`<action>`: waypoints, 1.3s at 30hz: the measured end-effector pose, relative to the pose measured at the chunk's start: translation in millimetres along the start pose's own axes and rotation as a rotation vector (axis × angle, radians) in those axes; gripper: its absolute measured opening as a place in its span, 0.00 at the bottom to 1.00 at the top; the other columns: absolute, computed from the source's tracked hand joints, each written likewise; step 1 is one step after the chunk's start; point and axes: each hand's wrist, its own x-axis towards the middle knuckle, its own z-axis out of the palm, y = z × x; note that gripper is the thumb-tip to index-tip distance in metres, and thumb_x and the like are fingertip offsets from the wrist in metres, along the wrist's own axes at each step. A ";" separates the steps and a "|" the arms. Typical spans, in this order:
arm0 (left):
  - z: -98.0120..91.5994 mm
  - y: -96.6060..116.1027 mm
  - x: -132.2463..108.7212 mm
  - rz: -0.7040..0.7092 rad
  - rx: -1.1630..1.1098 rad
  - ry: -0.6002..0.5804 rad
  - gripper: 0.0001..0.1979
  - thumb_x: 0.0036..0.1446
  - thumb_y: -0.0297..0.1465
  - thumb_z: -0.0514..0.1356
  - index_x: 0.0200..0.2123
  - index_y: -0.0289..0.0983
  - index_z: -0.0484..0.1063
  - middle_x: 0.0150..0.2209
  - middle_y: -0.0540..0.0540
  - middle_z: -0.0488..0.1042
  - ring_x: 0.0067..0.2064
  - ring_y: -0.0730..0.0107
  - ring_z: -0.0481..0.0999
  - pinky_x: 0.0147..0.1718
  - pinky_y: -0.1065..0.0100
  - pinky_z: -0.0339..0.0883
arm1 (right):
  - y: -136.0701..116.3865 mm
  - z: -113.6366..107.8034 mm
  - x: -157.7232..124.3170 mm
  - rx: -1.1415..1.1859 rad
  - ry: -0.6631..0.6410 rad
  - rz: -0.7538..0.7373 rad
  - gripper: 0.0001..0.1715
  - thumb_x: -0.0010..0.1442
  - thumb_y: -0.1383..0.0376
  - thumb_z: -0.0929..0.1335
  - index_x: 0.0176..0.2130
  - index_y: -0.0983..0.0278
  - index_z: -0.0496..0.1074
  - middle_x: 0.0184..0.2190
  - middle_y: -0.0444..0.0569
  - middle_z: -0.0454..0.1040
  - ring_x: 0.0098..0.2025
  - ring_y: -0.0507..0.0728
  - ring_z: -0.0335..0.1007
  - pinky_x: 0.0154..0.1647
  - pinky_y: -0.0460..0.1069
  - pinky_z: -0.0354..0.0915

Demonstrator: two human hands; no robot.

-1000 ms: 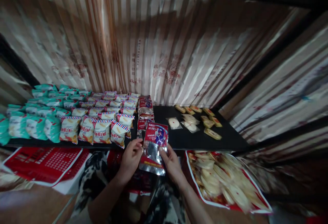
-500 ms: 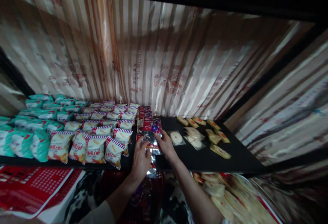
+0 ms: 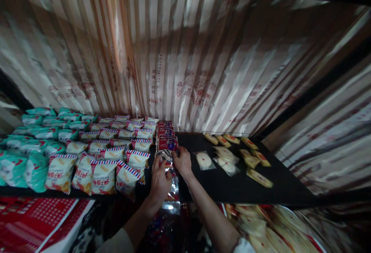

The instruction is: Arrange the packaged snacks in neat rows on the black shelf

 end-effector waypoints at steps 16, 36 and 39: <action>-8.6 15.4 -1.4 0.000 0.196 -0.037 0.22 0.49 0.26 0.54 0.50 0.33 0.69 0.57 0.36 0.64 0.61 0.51 0.57 0.57 0.51 0.53 | 3.1 4.2 3.0 -0.006 -0.058 -0.049 0.24 0.55 0.66 0.61 0.52 0.64 0.68 0.48 0.53 0.72 0.50 0.61 0.67 0.54 0.55 0.58; -51.2 14.4 -41.1 0.151 0.051 -0.062 0.19 0.51 0.21 0.50 0.46 0.32 0.70 0.54 0.39 0.67 0.60 0.60 0.58 0.60 0.59 0.51 | -9.1 -28.7 -90.2 0.380 0.174 -0.003 0.24 0.58 0.58 0.60 0.50 0.68 0.67 0.48 0.56 0.71 0.49 0.58 0.66 0.53 0.54 0.60; -66.4 3.5 -77.0 0.209 -0.076 -0.034 0.16 0.54 0.22 0.47 0.40 0.35 0.72 0.46 0.41 0.73 0.52 0.65 0.68 0.55 0.62 0.59 | -11.5 -39.7 -139.7 0.560 0.160 0.033 0.22 0.59 0.55 0.61 0.48 0.65 0.67 0.41 0.52 0.74 0.43 0.57 0.70 0.47 0.51 0.64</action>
